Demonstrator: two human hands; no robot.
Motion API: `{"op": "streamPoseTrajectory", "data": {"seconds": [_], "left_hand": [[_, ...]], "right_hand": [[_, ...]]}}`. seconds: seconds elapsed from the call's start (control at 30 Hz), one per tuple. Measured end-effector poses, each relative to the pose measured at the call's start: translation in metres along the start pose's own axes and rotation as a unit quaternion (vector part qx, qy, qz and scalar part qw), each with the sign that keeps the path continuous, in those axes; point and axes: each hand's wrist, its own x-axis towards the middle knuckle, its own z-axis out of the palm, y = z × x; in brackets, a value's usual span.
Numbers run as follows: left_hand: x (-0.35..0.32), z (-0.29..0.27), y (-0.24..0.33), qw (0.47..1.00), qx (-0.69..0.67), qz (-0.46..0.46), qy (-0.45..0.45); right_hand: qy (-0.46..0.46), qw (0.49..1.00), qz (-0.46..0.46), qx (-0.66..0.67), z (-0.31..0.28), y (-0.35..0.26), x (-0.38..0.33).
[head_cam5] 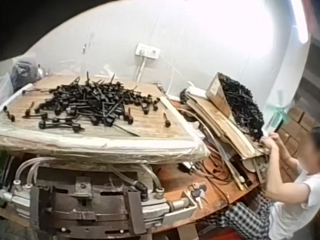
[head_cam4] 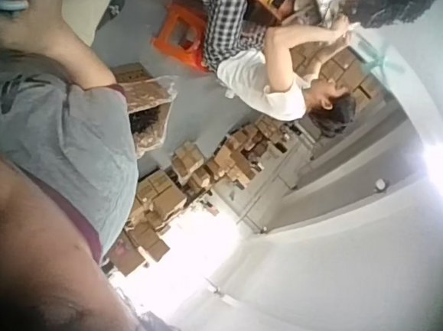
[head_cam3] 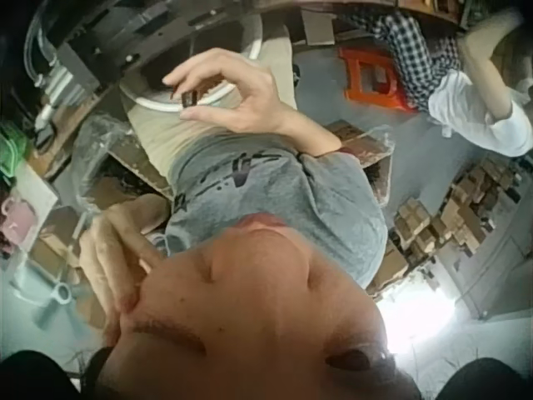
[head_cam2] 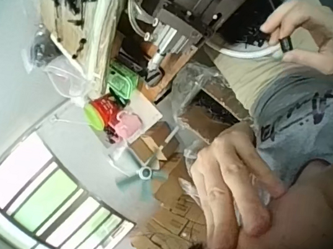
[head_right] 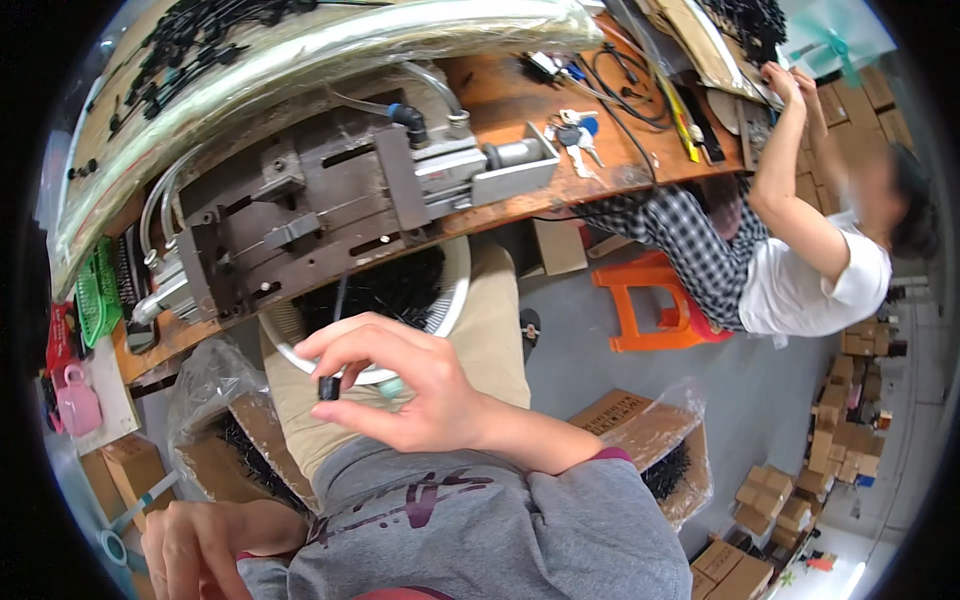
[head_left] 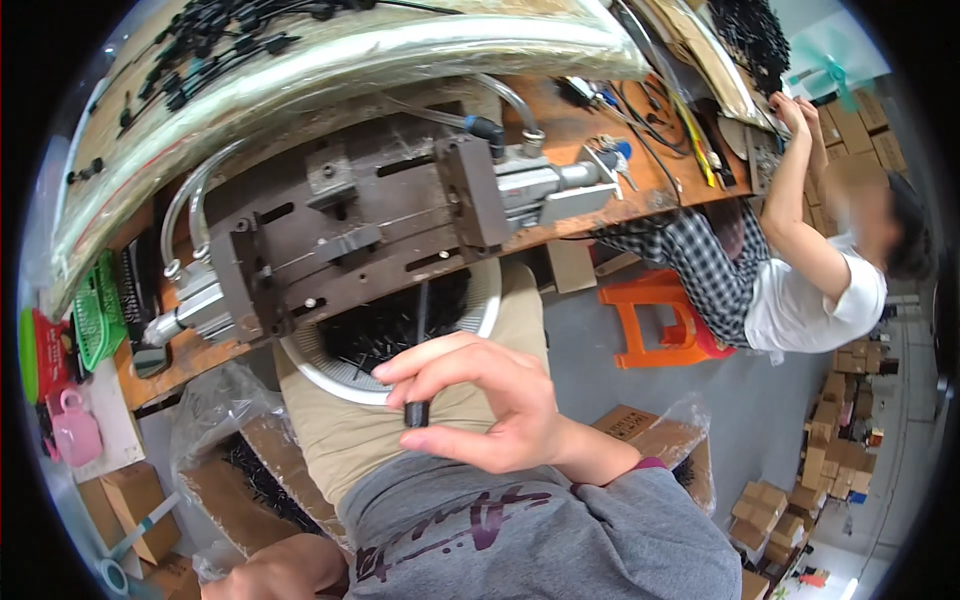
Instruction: Insert black plastic cable tie components into a pneumatic machine for processing and bundling.
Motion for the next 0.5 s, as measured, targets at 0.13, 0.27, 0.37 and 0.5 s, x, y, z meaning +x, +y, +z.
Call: {"op": "streamPoseTrajectory", "data": {"seconds": [0.13,0.27,0.37,0.5], "left_hand": [[-0.001,-0.028,0.02,0.991,-0.055,-0.046,-0.109],[-0.017,-0.058,0.022,0.989,-0.011,-0.122,-0.088],[-0.03,-0.073,0.026,0.989,0.052,-0.132,-0.041],[-0.045,-0.072,0.014,0.961,0.215,-0.169,0.037]], "right_hand": [[0.023,0.99,-0.069,-0.124,-0.005,0.008,0.019],[0.017,0.953,-0.124,-0.278,-0.007,0.017,0.04],[-0.048,0.917,-0.136,-0.371,-0.004,0.016,0.053],[-0.115,0.862,-0.117,-0.481,0.004,0.019,0.056]]}}
